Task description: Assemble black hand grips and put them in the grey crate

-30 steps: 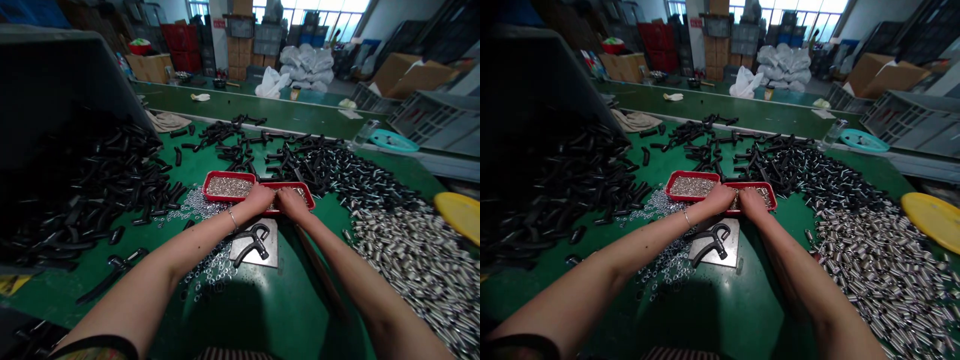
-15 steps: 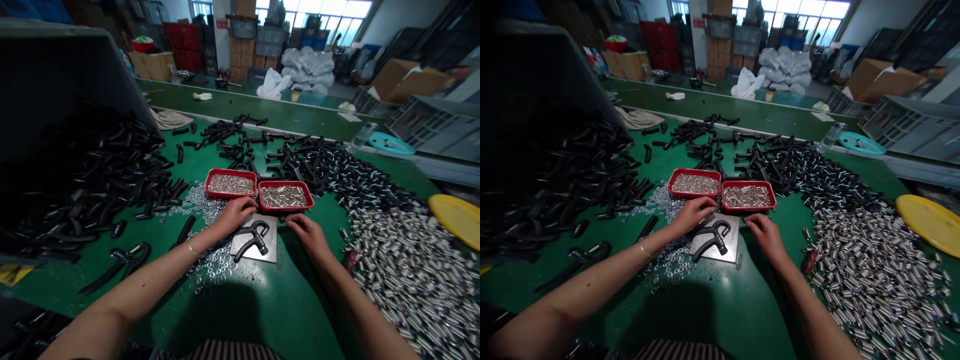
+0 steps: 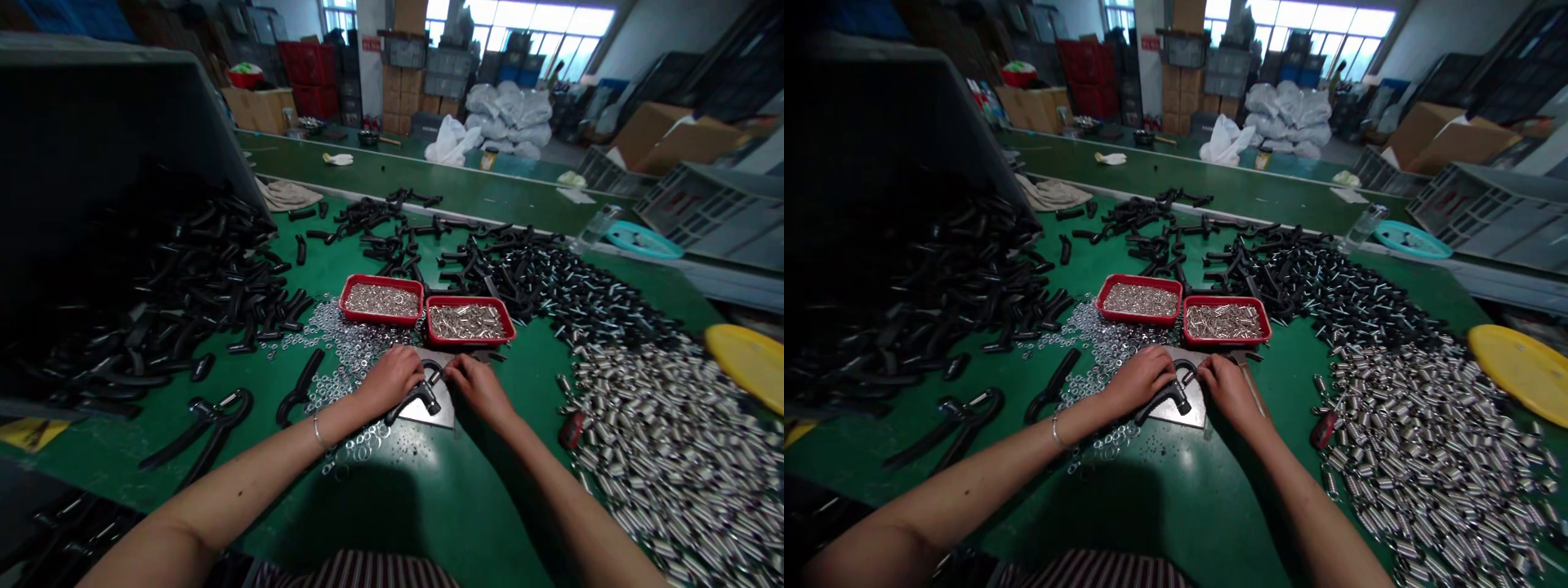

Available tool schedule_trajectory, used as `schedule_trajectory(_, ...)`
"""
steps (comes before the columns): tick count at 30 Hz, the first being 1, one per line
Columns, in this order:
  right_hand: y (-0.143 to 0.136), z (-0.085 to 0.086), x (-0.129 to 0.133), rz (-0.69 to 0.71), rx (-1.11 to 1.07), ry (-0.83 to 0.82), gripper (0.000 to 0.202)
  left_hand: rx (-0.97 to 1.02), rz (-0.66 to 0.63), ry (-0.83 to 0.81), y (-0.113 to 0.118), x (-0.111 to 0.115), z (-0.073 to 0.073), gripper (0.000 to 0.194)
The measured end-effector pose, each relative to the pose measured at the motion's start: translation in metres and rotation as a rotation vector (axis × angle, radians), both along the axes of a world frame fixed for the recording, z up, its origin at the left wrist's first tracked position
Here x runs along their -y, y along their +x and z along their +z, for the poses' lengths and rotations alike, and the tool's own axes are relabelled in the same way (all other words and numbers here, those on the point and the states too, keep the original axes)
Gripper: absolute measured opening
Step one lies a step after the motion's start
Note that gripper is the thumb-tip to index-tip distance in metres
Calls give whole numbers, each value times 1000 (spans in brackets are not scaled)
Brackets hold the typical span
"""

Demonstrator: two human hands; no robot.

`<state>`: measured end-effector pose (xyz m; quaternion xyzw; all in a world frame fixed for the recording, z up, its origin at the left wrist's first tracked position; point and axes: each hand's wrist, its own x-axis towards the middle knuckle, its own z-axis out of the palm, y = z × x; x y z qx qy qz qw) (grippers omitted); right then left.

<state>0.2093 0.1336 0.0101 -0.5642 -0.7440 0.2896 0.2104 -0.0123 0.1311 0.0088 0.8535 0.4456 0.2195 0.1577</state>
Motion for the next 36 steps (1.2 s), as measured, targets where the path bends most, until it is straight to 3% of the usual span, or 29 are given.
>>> schedule_trajectory(4,-7,14,-3,54,303,42,16,-168,-90,116,2,1,2,17)
schedule_trajectory(14,-15,21,-11,132,646,105,13,-168,-123,134,-3,-1,-2,18)
schedule_trajectory(23,-31,30,-9,235,713,170,17,-186,-116,101,-2,7,6,19)
schedule_trajectory(26,-13,27,-6,233,691,156,10,-171,-78,67,-2,23,10,31)
schedule_trajectory(30,37,11,11,-5,717,272,18,-226,-83,43,-6,41,4,48)
schedule_trajectory(32,62,1,23,-96,725,237,17,-255,-89,45,-7,44,0,51)
schedule_trajectory(36,85,-4,44,-145,410,131,18,-215,-87,37,-11,44,-4,52)
